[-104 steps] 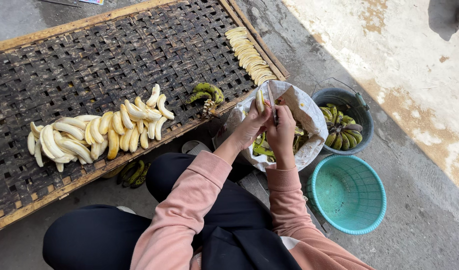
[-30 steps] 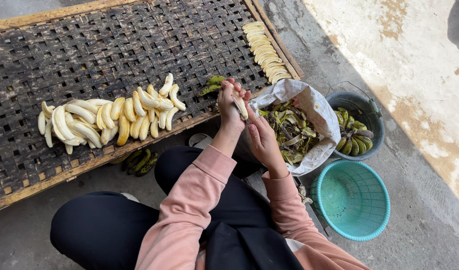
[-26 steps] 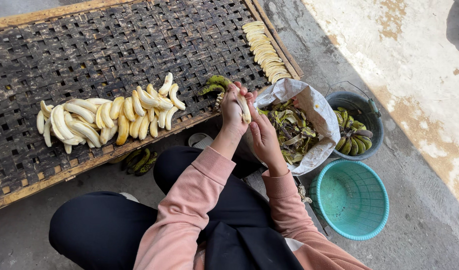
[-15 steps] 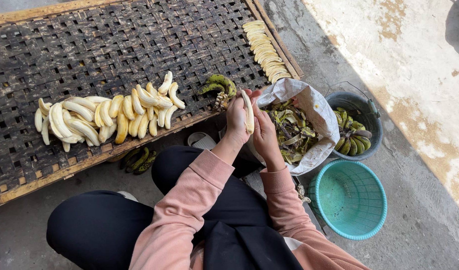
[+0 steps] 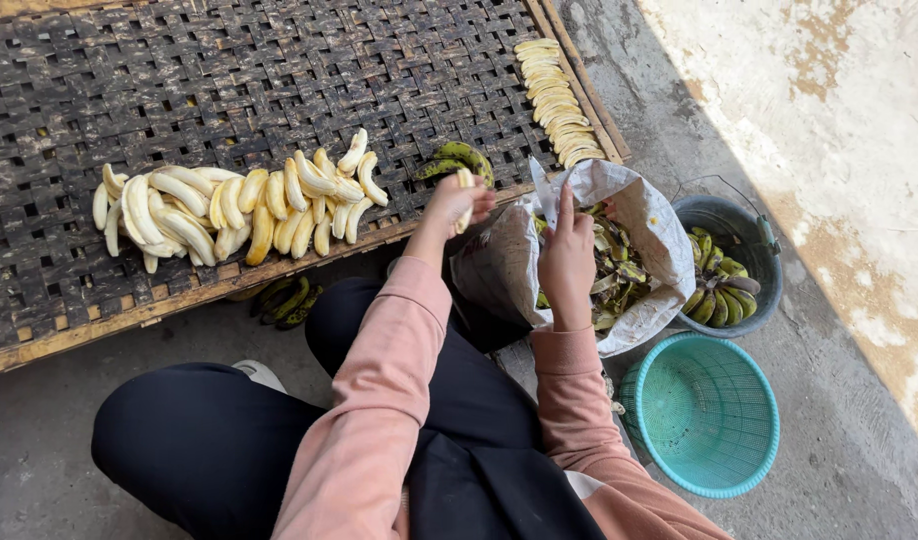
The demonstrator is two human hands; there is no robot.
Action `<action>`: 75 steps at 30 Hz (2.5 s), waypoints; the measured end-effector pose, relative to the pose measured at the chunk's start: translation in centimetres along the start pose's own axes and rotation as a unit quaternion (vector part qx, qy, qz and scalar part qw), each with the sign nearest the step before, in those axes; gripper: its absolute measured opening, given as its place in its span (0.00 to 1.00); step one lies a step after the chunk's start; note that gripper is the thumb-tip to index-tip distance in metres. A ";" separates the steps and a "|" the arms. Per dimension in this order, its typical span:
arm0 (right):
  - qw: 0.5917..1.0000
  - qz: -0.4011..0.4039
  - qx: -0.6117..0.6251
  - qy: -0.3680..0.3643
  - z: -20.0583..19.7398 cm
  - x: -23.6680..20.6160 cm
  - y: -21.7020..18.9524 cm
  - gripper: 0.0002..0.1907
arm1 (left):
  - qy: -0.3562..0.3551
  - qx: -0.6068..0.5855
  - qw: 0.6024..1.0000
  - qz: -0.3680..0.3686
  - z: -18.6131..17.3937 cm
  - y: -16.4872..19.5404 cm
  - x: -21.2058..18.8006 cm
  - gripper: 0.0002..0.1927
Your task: The person sits on the ground and peels bananas one at a time, using a knife to help remove the peel. Peeled bananas are placed on a woven bamboo tray and the peels are dropped into a sack beside them.
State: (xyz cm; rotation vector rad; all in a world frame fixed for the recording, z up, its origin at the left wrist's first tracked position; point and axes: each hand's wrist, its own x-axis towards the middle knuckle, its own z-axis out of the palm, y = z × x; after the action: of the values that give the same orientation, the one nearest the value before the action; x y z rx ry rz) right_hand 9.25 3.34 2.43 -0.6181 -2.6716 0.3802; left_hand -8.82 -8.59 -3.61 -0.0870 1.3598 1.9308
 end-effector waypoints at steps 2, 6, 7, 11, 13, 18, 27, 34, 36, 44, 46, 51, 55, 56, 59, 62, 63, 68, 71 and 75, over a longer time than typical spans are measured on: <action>1.000 0.006 0.020 0.005 -0.1 -0.2 1.6 0.40 | 0.213 0.289 0.927 0.105 -2.4 1.6 0.0 0.13; 0.998 0.026 0.055 0.023 -0.3 -1.0 4.0 0.38 | 0.455 0.496 0.731 0.112 -6.7 4.1 -0.3 0.32; 0.998 0.026 0.056 0.028 -0.3 -1.2 4.4 0.38 | 0.530 0.530 0.643 0.156 -7.1 4.3 -0.2 0.41; 0.996 0.039 0.072 0.026 -0.4 -1.3 4.7 0.37 | 0.367 0.574 0.679 0.272 -4.5 2.6 1.1 0.34; 0.995 0.044 0.086 0.018 -0.3 -1.1 4.3 0.36 | 0.283 0.583 0.726 0.232 -1.7 1.5 2.1 0.40; 0.994 0.029 0.107 0.009 -0.5 -1.8 3.6 0.34 | 0.294 0.654 0.680 0.149 2.7 -0.4 3.1 0.59; 0.990 0.107 0.087 -0.003 -1.6 -2.8 5.7 0.33 | 0.349 0.735 0.531 0.234 5.2 -2.8 6.7 0.38; 0.989 0.085 0.121 -0.003 -1.3 -2.6 5.1 0.32 | 0.375 0.547 0.691 0.287 4.9 -1.6 6.5 0.46; 0.984 0.119 0.132 -0.029 -1.2 -2.6 4.7 0.31 | 0.355 0.529 0.732 0.242 4.8 -1.4 6.1 0.48; 0.981 0.031 0.179 0.071 -1.4 -2.8 5.8 0.29 | 0.215 0.321 0.895 0.225 6.2 -0.8 5.4 0.25; 0.967 0.033 0.229 0.104 -1.5 -2.7 6.3 0.29 | 0.103 0.055 0.960 0.253 6.8 1.0 5.4 0.24; 0.839 0.170 0.509 0.088 -1.7 -2.4 6.9 0.29 | -0.087 -0.009 0.954 0.286 7.7 1.9 2.5 0.31; 0.824 0.099 0.550 0.096 -2.5 -2.4 6.5 0.26 | -0.127 0.172 0.928 0.305 9.0 0.2 -1.2 0.31; 0.822 0.090 0.555 0.092 -2.8 -2.4 6.3 0.26 | -0.126 0.226 0.921 0.290 9.1 -0.5 -2.3 0.31; 0.802 0.123 0.582 0.045 -4.0 -2.9 5.5 0.27 | 0.024 0.520 0.755 0.399 9.2 -2.5 -5.3 0.24; 0.805 0.125 0.580 0.004 -5.1 -3.1 4.7 0.28 | 0.033 0.562 0.655 0.504 9.0 -3.3 -7.1 0.23; 0.811 0.116 0.573 -0.006 -5.4 -3.1 4.5 0.29 | 0.044 0.582 0.622 0.522 9.0 -3.3 -7.5 0.19; 0.871 0.023 0.490 0.002 -6.2 -3.4 3.5 0.28 | 0.072 0.626 0.508 0.587 9.0 -2.8 -8.3 0.17; 0.922 -0.012 0.386 0.030 -6.3 -3.3 3.4 0.26 | 0.099 0.625 0.468 0.618 8.9 -2.4 -8.4 0.16; 0.932 -0.020 0.361 0.024 -5.9 -3.2 3.6 0.21 | 0.109 0.637 0.401 0.649 8.6 -2.3 -8.2 0.13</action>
State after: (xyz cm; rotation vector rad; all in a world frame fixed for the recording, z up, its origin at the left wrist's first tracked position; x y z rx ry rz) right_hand 15.68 6.02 5.56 -0.3261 -2.2420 1.2310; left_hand 1.37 -5.55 2.03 2.0726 3.1997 0.8716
